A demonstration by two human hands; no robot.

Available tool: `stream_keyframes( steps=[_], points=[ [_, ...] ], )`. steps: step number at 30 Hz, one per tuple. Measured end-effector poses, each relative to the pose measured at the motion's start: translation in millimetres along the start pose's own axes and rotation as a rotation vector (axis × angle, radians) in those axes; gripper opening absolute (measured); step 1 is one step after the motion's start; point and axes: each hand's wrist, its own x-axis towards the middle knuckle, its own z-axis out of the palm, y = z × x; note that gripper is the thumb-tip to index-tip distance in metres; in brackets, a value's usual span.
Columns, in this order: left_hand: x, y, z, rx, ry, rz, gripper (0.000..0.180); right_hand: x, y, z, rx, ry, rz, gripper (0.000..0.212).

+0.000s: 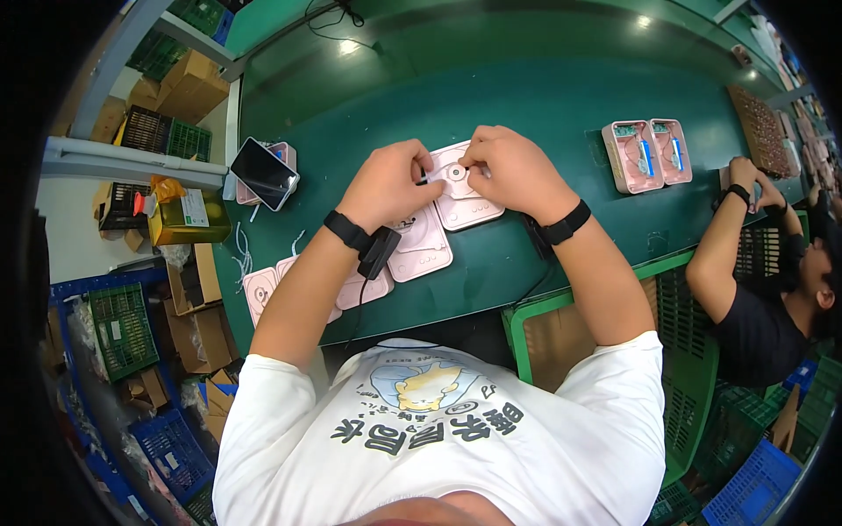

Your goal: The person removes a cardboard sheet from a green crate, takes out pink electronic devices, and places them on the table. They then pick up each device, insert a white strip into a slot, and return the assembled devices to the green crate.

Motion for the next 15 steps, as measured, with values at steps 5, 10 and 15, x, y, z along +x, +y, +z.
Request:
stream_keyframes(
  steps=[5, 10, 15],
  points=[
    [1.5, -6.2, 0.1, 0.098, -0.063, 0.016, 0.024, 0.8, 1.2, -1.0, -0.005, -0.007, -0.003, 0.021],
    [0.2, 1.7, -5.7, 0.019, -0.088, -0.015, 0.021, 1.3, 1.7, -0.4, 0.037, -0.024, 0.036, 0.020],
    [-13.2, -0.5, 2.9, 0.107, -0.060, 0.175, 0.018, 1.0, -3.3, 1.6, -0.065, 0.002, -0.027, 0.018]
  ],
)
